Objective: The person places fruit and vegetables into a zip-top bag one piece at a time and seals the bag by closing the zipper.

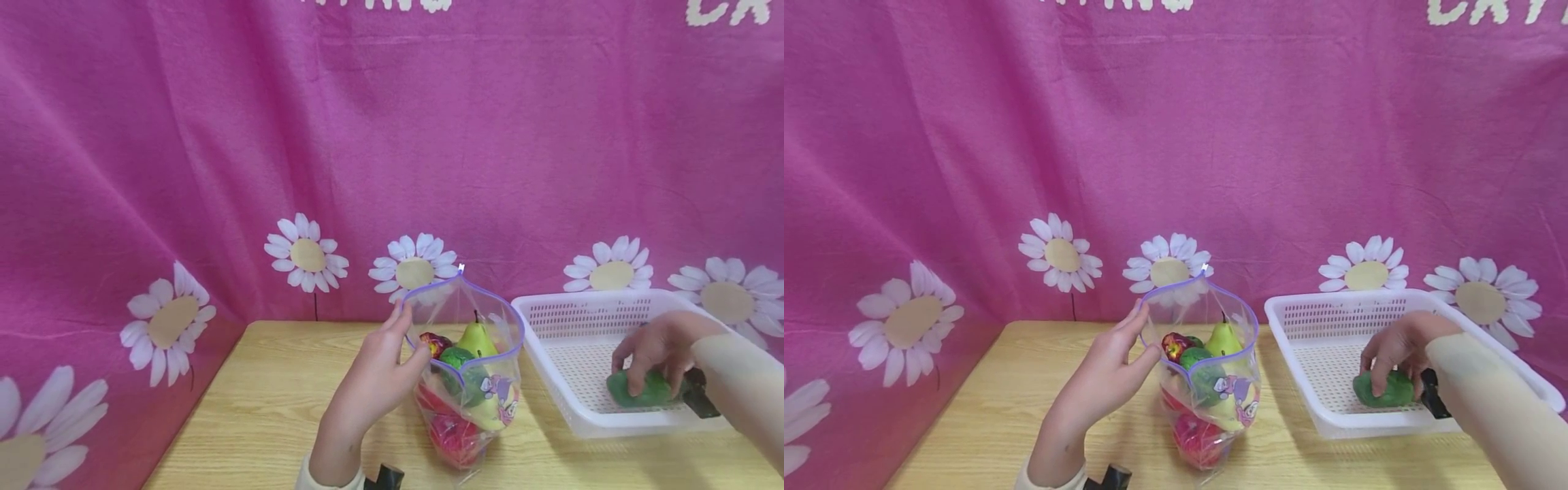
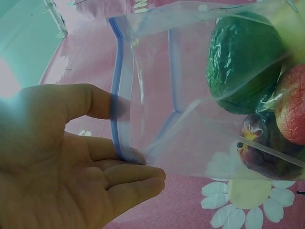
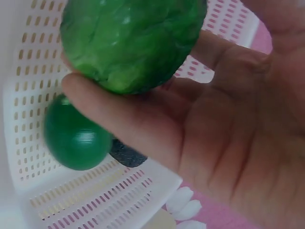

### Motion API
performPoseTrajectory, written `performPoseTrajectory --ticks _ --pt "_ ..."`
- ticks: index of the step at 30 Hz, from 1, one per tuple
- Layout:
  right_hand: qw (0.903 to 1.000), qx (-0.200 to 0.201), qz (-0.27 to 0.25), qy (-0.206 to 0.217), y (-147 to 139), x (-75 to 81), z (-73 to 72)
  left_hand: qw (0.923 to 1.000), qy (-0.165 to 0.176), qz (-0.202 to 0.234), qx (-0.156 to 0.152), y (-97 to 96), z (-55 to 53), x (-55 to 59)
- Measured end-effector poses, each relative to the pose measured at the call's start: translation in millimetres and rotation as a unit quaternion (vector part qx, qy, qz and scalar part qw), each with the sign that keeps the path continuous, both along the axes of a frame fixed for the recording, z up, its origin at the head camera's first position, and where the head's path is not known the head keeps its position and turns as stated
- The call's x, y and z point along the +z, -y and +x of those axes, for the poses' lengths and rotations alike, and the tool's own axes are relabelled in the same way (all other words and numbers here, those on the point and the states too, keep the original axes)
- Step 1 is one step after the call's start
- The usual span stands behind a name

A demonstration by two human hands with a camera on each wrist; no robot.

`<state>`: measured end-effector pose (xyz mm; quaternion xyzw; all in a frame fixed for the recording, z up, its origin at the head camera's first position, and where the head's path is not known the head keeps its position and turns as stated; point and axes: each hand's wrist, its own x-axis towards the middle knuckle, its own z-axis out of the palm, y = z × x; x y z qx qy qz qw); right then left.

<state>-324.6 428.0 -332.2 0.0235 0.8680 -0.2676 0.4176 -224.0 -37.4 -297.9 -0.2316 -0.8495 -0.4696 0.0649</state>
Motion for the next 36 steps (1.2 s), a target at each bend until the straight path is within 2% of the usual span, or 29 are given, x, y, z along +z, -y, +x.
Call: performPoseTrajectory --ticks 4,10,14,18,22,27,29,32,36 --pt "0.9986 -0.009 -0.039 -0.036 -1 6.9 4.5 1.0000 -0.003 -0.002 0.001 0.2 0.6 0.3" --pt "0.9926 0.001 -0.094 -0.076 5 22.8 5.7 1.0000 0.002 -0.006 -0.003 0.4 -0.5 0.7" --pt "0.9831 0.036 -0.129 -0.125 19 37.0 5.5 1.0000 0.003 -0.002 -0.002 -0.3 -1.6 1.7" --pt "0.9657 0.072 -0.131 -0.213 41 52.2 9.4 0.9999 0.008 0.003 -0.005 -0.8 -1.2 1.9" --pt "0.9307 0.104 -0.123 -0.329 68 67.0 16.1 1.0000 0.006 0.003 -0.006 -1.1 0.2 1.1" --pt "0.8853 0.108 -0.162 -0.422 103 84.8 24.0 0.9999 0.013 0.001 -0.007 -1.4 0.9 1.4" --pt "0.8630 0.114 -0.170 -0.462 119 90.6 27.4 0.9997 0.021 0.002 -0.007 -1.3 1.4 1.9" --pt "0.8230 0.129 -0.180 -0.523 143 97.4 35.2 0.9995 0.030 0.004 -0.010 -1.3 2.0 2.6" --pt "0.7782 0.152 -0.209 -0.572 174 102.8 48.4 0.9994 0.032 0.006 -0.012 -1.8 2.5 2.8"
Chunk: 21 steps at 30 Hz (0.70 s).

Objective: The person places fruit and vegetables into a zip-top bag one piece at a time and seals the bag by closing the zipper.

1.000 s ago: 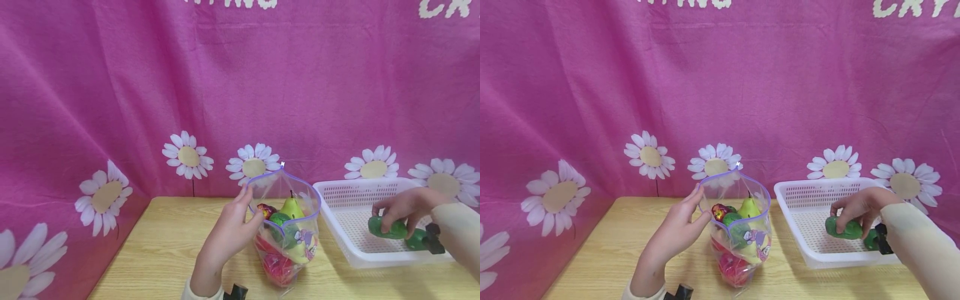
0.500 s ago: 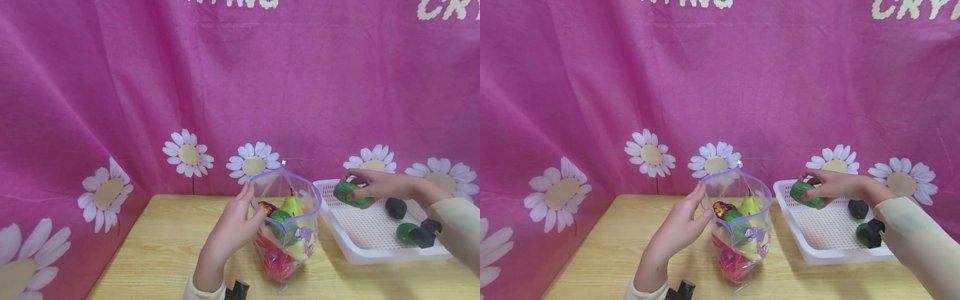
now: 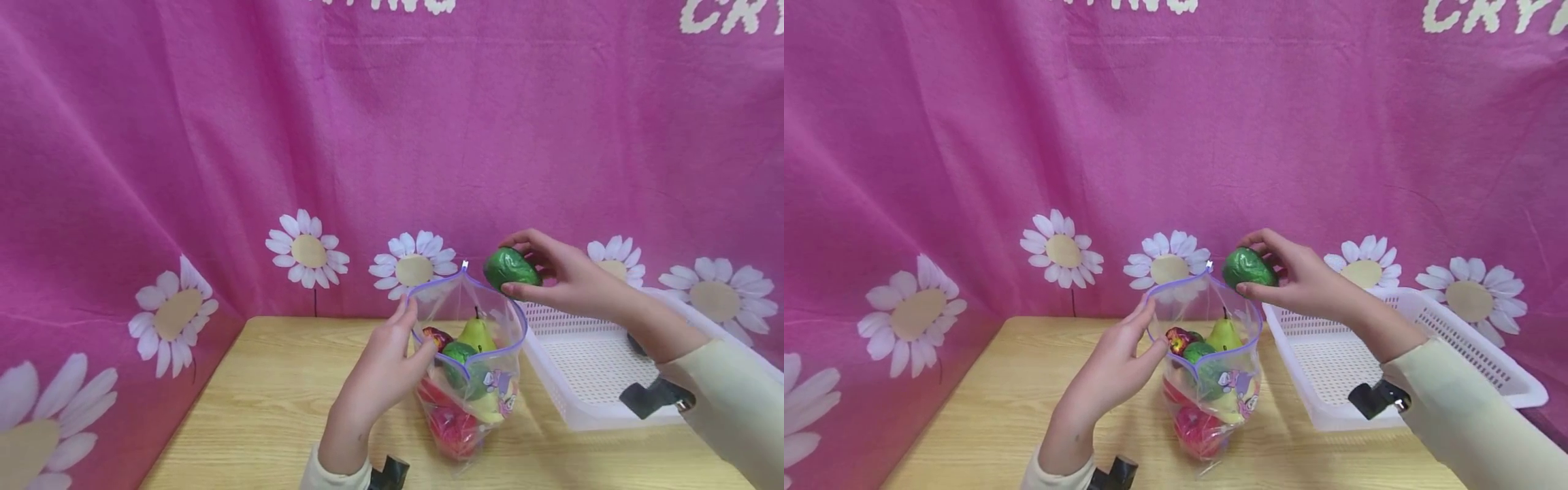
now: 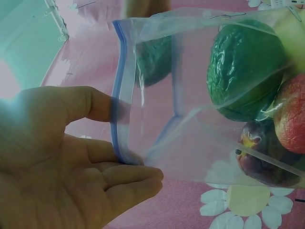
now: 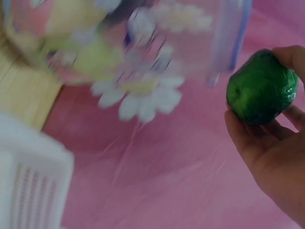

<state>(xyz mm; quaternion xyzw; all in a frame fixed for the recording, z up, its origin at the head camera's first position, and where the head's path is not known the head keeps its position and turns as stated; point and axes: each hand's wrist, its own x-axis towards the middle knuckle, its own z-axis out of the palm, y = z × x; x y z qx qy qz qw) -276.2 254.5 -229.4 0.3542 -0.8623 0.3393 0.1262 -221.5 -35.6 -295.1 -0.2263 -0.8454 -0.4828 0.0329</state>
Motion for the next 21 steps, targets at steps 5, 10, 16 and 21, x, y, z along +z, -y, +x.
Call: performPoseTrajectory --ticks 5,10,16,21 --pt "0.9973 0.068 0.006 -0.026 31 7.2 16.4 0.9996 -0.026 -0.004 0.007 -1.1 -0.5 -0.9" --pt "0.9911 0.110 0.071 0.020 55 0.7 23.3 0.9993 -0.033 -0.011 0.013 -2.1 -0.8 -0.2" --pt "0.9863 0.094 0.135 0.009 67 -19.3 13.0 0.9996 -0.020 -0.009 0.017 -4.5 -1.0 0.0" --pt "0.9804 0.029 0.175 -0.087 69 -28.9 6.0 0.9996 -0.022 -0.006 0.019 -5.9 0.2 0.4"
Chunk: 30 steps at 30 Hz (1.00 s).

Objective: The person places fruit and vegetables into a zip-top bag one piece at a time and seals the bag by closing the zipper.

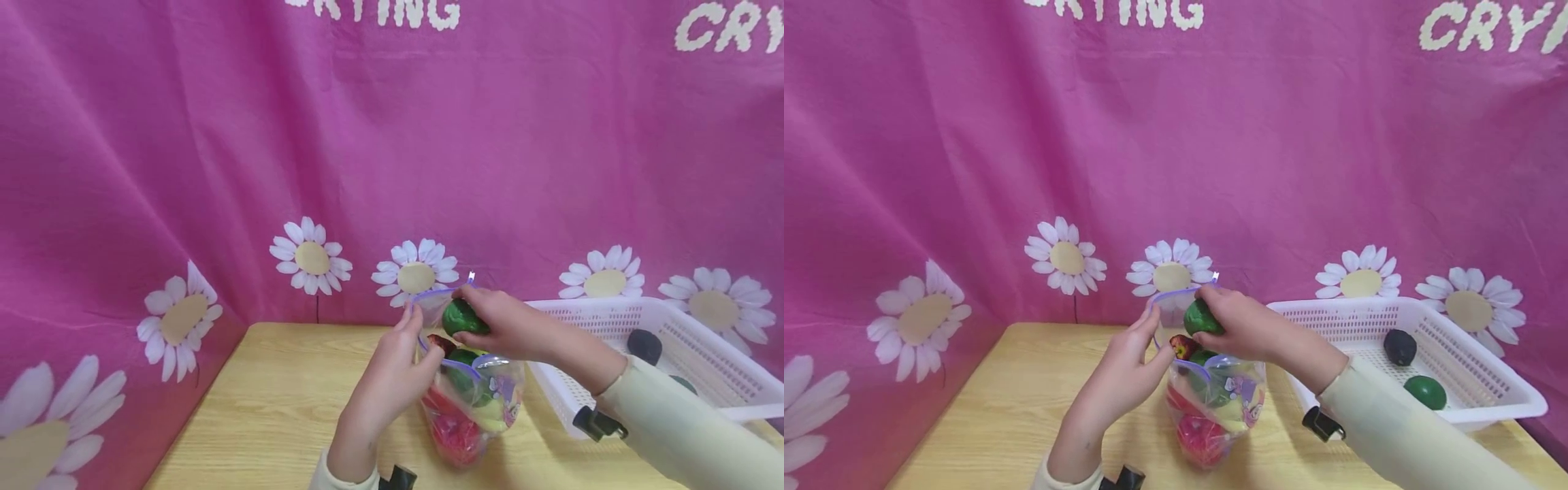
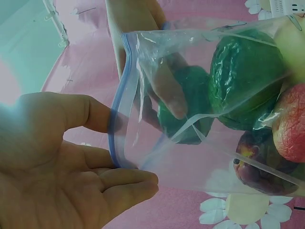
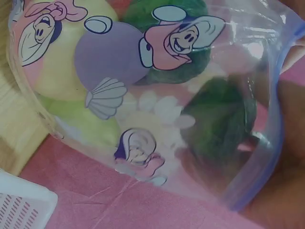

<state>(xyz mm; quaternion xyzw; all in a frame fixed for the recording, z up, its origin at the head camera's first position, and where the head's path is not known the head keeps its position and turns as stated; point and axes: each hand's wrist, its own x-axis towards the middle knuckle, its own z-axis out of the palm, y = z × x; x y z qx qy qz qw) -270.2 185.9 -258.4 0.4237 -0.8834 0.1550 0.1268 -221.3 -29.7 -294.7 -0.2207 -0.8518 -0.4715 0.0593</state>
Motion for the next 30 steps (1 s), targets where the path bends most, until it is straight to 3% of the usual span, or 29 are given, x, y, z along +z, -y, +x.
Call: performPoseTrajectory --ticks 2,5,10,20,30 --pt "0.9993 -0.020 0.001 -0.031 0.0 -1.5 -1.0 1.0000 0.001 -0.002 0.000 -0.9 0.3 0.2" --pt "0.9985 -0.036 0.001 -0.041 0.5 -1.1 -2.4 0.9999 0.011 -0.001 0.000 -0.8 0.8 0.5" --pt "0.9978 -0.055 0.007 -0.036 1.1 2.6 -3.5 0.9995 0.025 0.016 -0.005 0.7 1.9 0.2" --pt "0.9897 -0.142 0.018 0.000 5.1 3.2 -0.3 0.9996 0.027 0.005 0.003 1.7 4.4 -2.3" --pt "0.9874 -0.155 0.013 -0.031 6.6 1.0 -3.9 0.9998 0.017 0.003 0.004 0.6 2.1 -1.0"
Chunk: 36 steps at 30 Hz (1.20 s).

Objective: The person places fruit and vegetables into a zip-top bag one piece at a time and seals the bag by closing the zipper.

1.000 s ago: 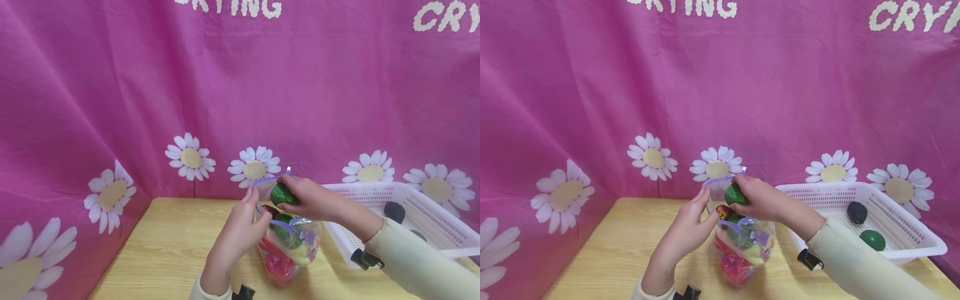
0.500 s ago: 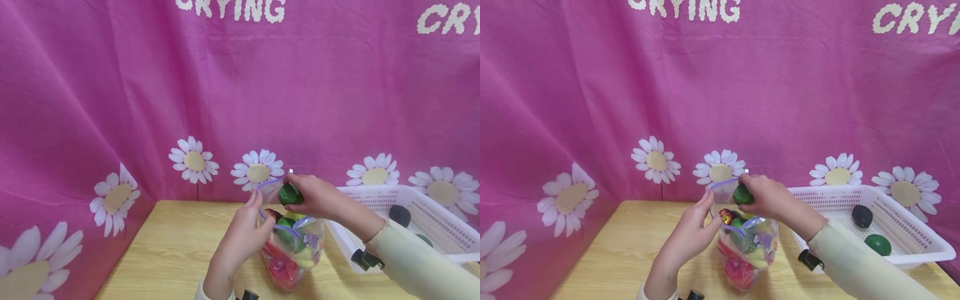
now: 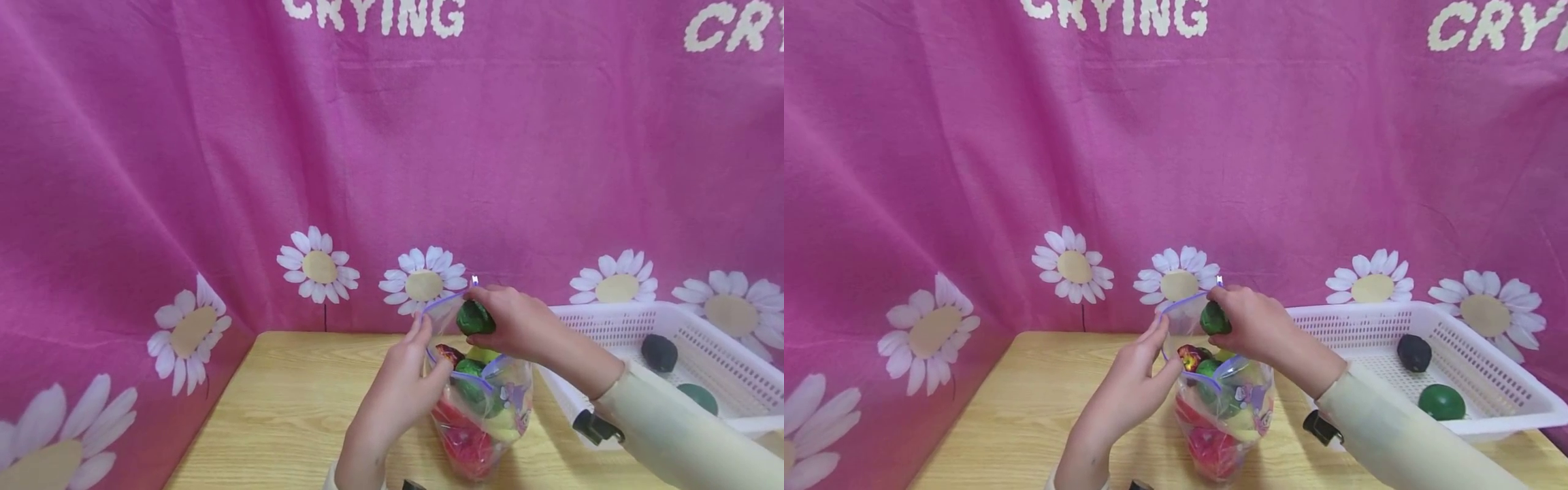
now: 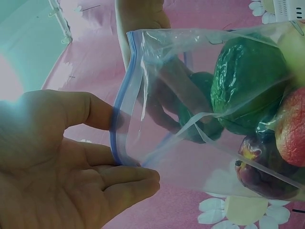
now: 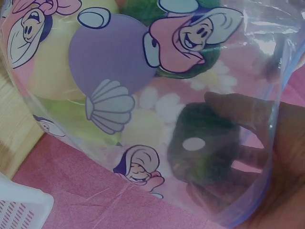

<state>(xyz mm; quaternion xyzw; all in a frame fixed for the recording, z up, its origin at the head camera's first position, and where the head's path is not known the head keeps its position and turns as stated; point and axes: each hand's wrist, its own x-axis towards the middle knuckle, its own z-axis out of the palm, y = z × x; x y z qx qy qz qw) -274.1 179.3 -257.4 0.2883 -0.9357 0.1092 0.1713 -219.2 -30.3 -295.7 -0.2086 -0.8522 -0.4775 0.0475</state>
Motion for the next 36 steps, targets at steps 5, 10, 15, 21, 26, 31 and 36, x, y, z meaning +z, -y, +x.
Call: performPoseTrajectory --ticks 5,10,15,21,26,31,36 --pt "1.0000 0.003 -0.001 -0.006 -1 -3.1 -0.9 1.0000 0.002 0.002 -0.003 -1.3 -0.2 -1.6" --pt "0.9996 0.011 -0.005 -0.027 -1 -3.8 -0.9 0.9999 -0.010 -0.010 0.004 -0.7 -0.4 -1.6" --pt "0.9980 0.022 -0.018 -0.056 -2 3.8 2.6 0.9999 -0.010 -0.012 0.008 2.8 0.1 -1.8" --pt "0.9915 0.036 -0.077 -0.099 -24 30.4 2.2 0.9998 -0.014 -0.010 0.010 8.2 -0.2 1.8" --pt "0.9896 -0.024 -0.109 -0.091 -65 44.5 -13.1 0.9996 -0.019 -0.007 0.017 12.9 0.6 2.8" --pt "0.9855 -0.104 -0.112 -0.073 -120 37.9 -39.9 0.9997 -0.013 -0.008 0.020 16.6 2.4 3.3" --pt "0.9782 -0.180 -0.103 0.002 -179 17.6 -62.8 0.9998 -0.005 -0.012 0.017 19.5 6.9 6.7"
